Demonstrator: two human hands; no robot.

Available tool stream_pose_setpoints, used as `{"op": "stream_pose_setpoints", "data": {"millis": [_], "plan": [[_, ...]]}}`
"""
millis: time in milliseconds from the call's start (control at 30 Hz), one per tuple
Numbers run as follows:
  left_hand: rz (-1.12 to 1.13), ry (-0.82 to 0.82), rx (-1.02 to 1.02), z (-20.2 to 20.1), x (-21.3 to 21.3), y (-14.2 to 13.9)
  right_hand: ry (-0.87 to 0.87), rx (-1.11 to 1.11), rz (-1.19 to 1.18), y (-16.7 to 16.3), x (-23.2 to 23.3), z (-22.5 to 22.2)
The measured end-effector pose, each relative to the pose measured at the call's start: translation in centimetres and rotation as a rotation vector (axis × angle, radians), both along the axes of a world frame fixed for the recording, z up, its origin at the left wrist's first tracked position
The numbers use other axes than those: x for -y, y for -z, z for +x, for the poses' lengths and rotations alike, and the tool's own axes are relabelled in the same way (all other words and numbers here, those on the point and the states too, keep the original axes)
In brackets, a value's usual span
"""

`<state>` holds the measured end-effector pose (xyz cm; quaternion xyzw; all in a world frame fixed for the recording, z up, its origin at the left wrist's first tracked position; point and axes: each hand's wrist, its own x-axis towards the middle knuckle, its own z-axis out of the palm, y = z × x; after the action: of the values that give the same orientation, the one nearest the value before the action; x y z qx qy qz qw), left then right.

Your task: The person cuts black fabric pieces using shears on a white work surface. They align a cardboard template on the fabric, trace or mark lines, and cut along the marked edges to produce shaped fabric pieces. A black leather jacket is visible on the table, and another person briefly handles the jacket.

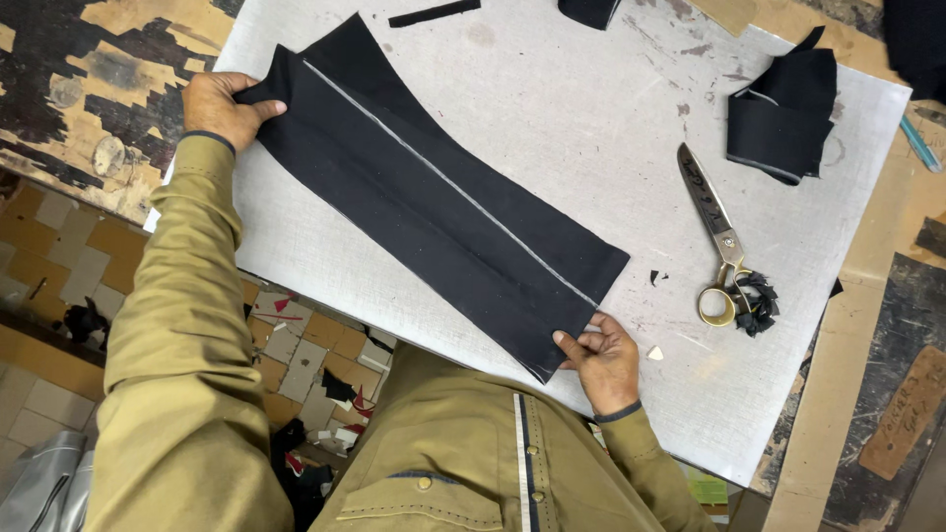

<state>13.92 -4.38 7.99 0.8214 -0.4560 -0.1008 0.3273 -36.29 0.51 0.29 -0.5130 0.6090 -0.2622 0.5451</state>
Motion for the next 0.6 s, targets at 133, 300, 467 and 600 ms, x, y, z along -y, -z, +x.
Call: {"op": "stream_pose_setpoints", "data": {"millis": [133,300,467,600], "plan": [[0.023,-0.161,0.286,-2.9,-1.1,0.6,-0.070,-0.440,-0.576,-1.5,-0.8,-0.1],[0.262,0.051,0.291,-8.0,-0.5,2.9,-0.493,-0.621,-1.015,-2.0,0.7,0.2],[0.330,0.088,0.294,-9.6,0.1,4.6,-0.804,-0.796,-0.762,-0.4,2.0,1.1],[0.366,0.079,0.285,-9.2,0.2,4.4,-0.784,-0.773,-0.765,0.0,2.2,-0.1]]}}
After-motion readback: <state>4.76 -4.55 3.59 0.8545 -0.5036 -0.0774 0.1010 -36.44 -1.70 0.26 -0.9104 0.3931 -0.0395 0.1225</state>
